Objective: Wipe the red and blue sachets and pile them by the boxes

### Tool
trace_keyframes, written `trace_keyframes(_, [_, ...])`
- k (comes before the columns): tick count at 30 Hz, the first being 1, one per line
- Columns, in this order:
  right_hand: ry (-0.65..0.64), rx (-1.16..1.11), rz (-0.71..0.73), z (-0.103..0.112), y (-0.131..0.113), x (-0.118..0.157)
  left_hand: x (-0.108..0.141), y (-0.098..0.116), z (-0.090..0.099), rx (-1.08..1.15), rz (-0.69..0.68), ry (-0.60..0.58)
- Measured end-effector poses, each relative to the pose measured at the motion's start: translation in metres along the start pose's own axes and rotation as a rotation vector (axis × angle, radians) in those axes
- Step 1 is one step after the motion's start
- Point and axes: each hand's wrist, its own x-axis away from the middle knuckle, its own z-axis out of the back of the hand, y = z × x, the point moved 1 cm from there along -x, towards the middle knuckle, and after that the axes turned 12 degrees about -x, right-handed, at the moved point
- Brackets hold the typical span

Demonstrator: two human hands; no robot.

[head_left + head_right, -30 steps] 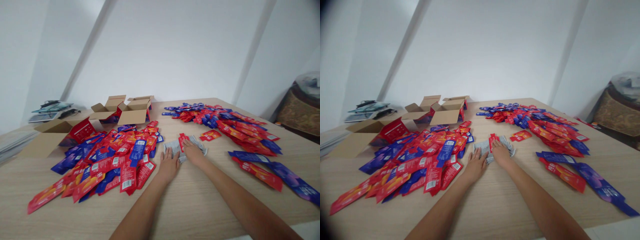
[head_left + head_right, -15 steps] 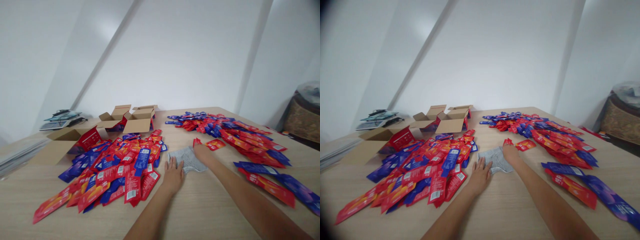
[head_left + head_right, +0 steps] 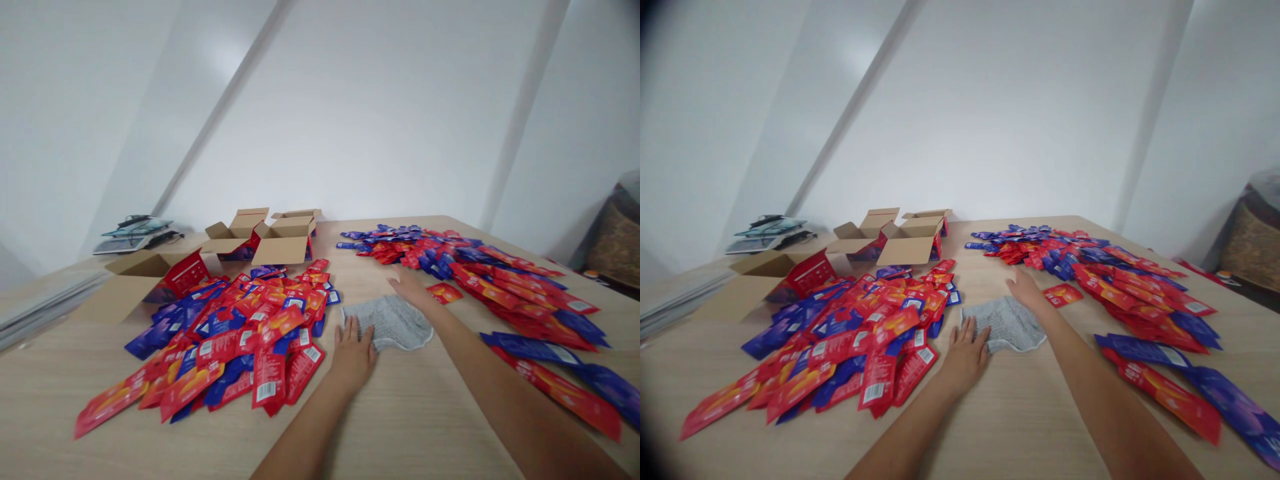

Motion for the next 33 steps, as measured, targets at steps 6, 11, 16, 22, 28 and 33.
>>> trace_keyframes(6, [-0.015, 0.512, -0.225, 0.013, 0.094, 0.039, -0.001, 0.000, -0.003, 0.019, 0.000, 0.005])
trace_keyframes(11, [-0.038, 0.558, -0.188, 0.021, 0.090, 0.058, -0.001, -0.003, -0.003, -0.001, 0.001, 0.011])
trace_keyframes(16, [0.020, 0.655, -0.110, 0.032, 0.069, 0.065, 0.000, -0.007, -0.001, -0.004, 0.000, 0.031])
trace_keyframes(22, [0.222, 0.548, -0.017, 0.046, 0.057, 0.067, 0.000, -0.008, -0.001, 0.002, -0.005, 0.030])
trace_keyframes(28, [0.629, -0.031, 0.142, 0.055, 0.015, 0.072, -0.002, -0.006, 0.000, 0.020, -0.026, 0.037])
trace_keyframes(33, [0.293, -0.394, 0.107, -0.004, -0.005, 0.071, -0.003, -0.005, 0.000, 0.026, -0.053, 0.020])
